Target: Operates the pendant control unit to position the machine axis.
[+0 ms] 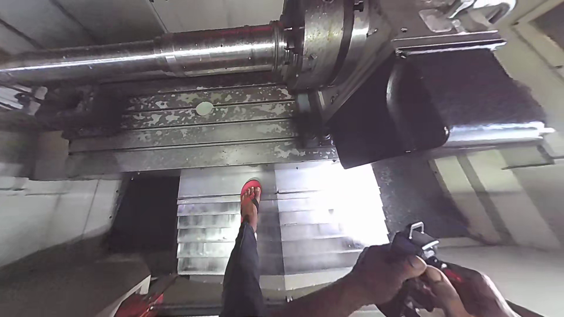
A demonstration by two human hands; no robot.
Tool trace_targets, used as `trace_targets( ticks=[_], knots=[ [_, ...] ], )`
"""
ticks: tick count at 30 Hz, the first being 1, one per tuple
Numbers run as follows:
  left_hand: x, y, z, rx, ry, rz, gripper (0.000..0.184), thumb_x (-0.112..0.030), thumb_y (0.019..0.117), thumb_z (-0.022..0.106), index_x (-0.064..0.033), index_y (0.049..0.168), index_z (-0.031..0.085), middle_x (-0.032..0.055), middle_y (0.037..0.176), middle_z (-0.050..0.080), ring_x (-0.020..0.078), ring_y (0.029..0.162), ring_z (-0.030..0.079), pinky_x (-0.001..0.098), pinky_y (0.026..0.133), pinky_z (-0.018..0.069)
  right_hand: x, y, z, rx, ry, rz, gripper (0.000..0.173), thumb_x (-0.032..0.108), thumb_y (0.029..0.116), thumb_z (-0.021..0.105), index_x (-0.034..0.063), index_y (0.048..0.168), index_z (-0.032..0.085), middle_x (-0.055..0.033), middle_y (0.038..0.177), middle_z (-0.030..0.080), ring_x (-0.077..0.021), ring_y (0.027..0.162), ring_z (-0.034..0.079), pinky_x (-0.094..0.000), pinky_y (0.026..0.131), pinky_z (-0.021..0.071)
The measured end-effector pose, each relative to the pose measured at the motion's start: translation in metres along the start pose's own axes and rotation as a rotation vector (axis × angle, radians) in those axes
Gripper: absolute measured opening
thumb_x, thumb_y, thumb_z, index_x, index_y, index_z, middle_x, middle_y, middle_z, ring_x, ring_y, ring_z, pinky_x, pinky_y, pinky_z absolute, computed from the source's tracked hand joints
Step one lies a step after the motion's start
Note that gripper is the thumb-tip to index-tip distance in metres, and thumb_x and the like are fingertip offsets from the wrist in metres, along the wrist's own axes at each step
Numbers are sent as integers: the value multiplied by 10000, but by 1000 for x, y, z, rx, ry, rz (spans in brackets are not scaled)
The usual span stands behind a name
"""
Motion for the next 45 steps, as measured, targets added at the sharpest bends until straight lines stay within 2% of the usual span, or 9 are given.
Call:
trace_targets(
  ticks=[2, 5, 7, 10, 15, 19, 24, 27, 45],
  knots=[
    [2, 0, -3, -9, -10, 19, 650, -568, 982, 474, 46, 1091, 657, 115, 916, 679, 177, 844, 651, 453, 818, 545, 2, 2, -3, 48, -8, 38, 604, 540, 1028, 534, -3, 1283, 602, -221, 1119, 700, -344, 972, 707, -576, 839, 551],
    [1, -1, -3, -30, -115, 59, 640, -598, 992, 465, 9, 1058, 657, 39, 874, 667, 92, 801, 642, 360, 780, 557, 7, 1, 0, 0, 83, -165, 576, 341, 1008, 652, -8, 1440, 499, -281, 1352, 574, -318, 1038, 699, -468, 870, 606],
    [1, -1, -3, -37, -146, 34, 598, -575, 1000, 468, -8, 1042, 656, 19, 849, 658, 77, 774, 640, 335, 759, 561, 8, 1, 4, -20, 69, -184, 473, 326, 1025, 619, 9, 1373, 570, -253, 1264, 625, -312, 953, 703, -477, 811, 600],
    [4, -1, -3, -30, -112, 20, 590, -562, 981, 483, -2, 1025, 663, 41, 835, 663, 107, 757, 640, 372, 747, 559, 6, 6, -1, 28, 30, -22, 536, 489, 1046, 534, 5, 1266, 607, -172, 988, 732, -304, 863, 719, -553, 772, 568],
    [0, -2, -3, -22, -84, 41, 619, -563, 999, 445, 18, 1044, 652, 51, 857, 651, 107, 783, 632, 373, 768, 550, 9, 3, -2, 29, 62, -185, 524, 301, 1011, 647, -2, 1422, 529, -282, 1326, 595, -345, 1054, 692, -491, 867, 596],
    [2, -2, 0, -14, -92, 17, 567, -520, 996, 472, 14, 1050, 658, 57, 860, 662, 120, 785, 638, 392, 774, 553, 4, 4, 0, 0, 26, -37, 538, 472, 1035, 567, 2, 1294, 610, -187, 994, 725, -313, 848, 712, -552, 761, 563],
    [3, -1, -3, -16, -108, 97, 643, -608, 992, 456, 1, 1034, 659, 33, 853, 660, 88, 785, 639, 347, 770, 556, 4, 3, 0, 20, 61, -211, 540, 353, 1010, 648, 16, 1420, 550, -268, 1332, 598, -323, 1080, 687, -478, 902, 590],
    [3, -1, -3, -24, -119, 54, 613, -577, 986, 484, 8, 1035, 661, 39, 854, 669, 96, 782, 645, 357, 768, 560, 0, 5, 2, -17, 83, -172, 523, 394, 1009, 649, 37, 1387, 590, -198, 1230, 690, -272, 1031, 719, -480, 890, 594],
    [2, 0, -2, -24, -108, 43, 686, -627, 973, 465, 25, 1065, 657, 56, 873, 685, 102, 793, 657, 365, 778, 566, -3, 6, 3, 17, 154, -150, 579, 382, 1008, 652, -15, 1407, 515, -201, 1127, 720, -259, 988, 730, -477, 898, 590]
  ],
)
Point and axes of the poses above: each hand's wrist, its own y-axis towards the middle knuckle, its own z-axis out of the palm, x = y × z, the point moved 2 cm from there along y, towards the middle knuckle
